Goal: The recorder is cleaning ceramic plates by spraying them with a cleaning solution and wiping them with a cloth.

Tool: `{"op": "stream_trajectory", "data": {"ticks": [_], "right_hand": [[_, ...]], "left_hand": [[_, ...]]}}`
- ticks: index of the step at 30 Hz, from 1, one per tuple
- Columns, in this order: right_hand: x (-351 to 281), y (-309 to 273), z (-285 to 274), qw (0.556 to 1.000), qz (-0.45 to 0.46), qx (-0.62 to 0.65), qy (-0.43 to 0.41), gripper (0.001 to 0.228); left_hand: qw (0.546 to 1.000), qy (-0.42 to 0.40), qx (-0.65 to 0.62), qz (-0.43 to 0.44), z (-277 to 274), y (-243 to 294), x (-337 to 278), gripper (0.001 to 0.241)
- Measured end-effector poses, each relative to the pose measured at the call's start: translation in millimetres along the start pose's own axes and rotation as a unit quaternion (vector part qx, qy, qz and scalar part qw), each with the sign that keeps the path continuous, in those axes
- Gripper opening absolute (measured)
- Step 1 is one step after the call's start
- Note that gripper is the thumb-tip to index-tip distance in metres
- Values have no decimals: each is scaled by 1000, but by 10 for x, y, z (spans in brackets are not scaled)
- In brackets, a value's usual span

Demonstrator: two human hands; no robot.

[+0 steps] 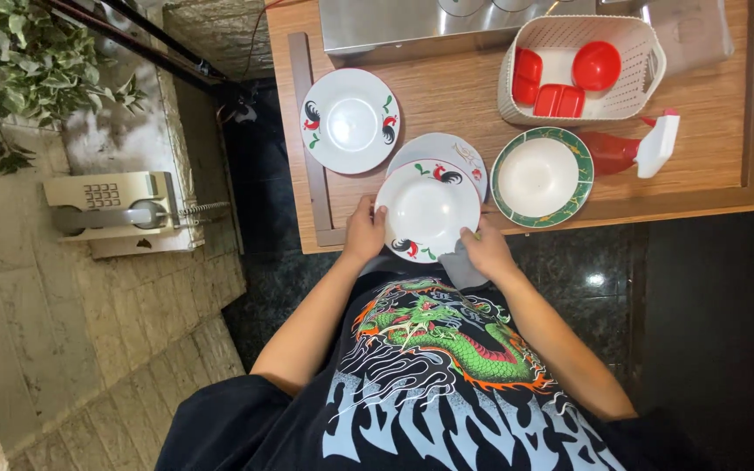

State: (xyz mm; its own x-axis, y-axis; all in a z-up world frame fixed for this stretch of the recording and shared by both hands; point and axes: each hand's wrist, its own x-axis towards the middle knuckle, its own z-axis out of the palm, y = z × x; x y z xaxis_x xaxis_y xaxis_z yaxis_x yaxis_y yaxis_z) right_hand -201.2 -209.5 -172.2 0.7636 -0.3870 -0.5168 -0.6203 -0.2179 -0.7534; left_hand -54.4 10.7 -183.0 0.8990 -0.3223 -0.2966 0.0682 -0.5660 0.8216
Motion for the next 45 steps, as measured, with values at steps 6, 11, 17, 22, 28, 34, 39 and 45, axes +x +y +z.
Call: {"op": "stream_trajectory", "data": {"ticks": [6,11,17,22,28,34,39,45], "right_hand": [[60,59,191,993,49,-37,103,40],[143,73,231,976,88,-70,187,49],[161,-137,234,965,172,-95,175,51],[208,-105,267,963,164,-105,185,51],[235,-140,256,960,174,-107,193,54],[261,-93,242,959,163,-136,186,55],[188,299,143,980,63,-109,153,62],[0,-162,5,986,142,-63,58,39]], "left_hand": [[996,20,44,69,9,32,154,21],[998,20,16,66,58,79,296,24],[1000,-3,19,-5,-8,279,472,25],[999,-10,36,1,41,218,569,25],[998,4,48,34,130,210,676,26],[999,1,11,49,94,125,688,26],[998,39,-25,-53,-7,-331,784,37],[937,77,-248,-232,-360,-559,931,47]]}}
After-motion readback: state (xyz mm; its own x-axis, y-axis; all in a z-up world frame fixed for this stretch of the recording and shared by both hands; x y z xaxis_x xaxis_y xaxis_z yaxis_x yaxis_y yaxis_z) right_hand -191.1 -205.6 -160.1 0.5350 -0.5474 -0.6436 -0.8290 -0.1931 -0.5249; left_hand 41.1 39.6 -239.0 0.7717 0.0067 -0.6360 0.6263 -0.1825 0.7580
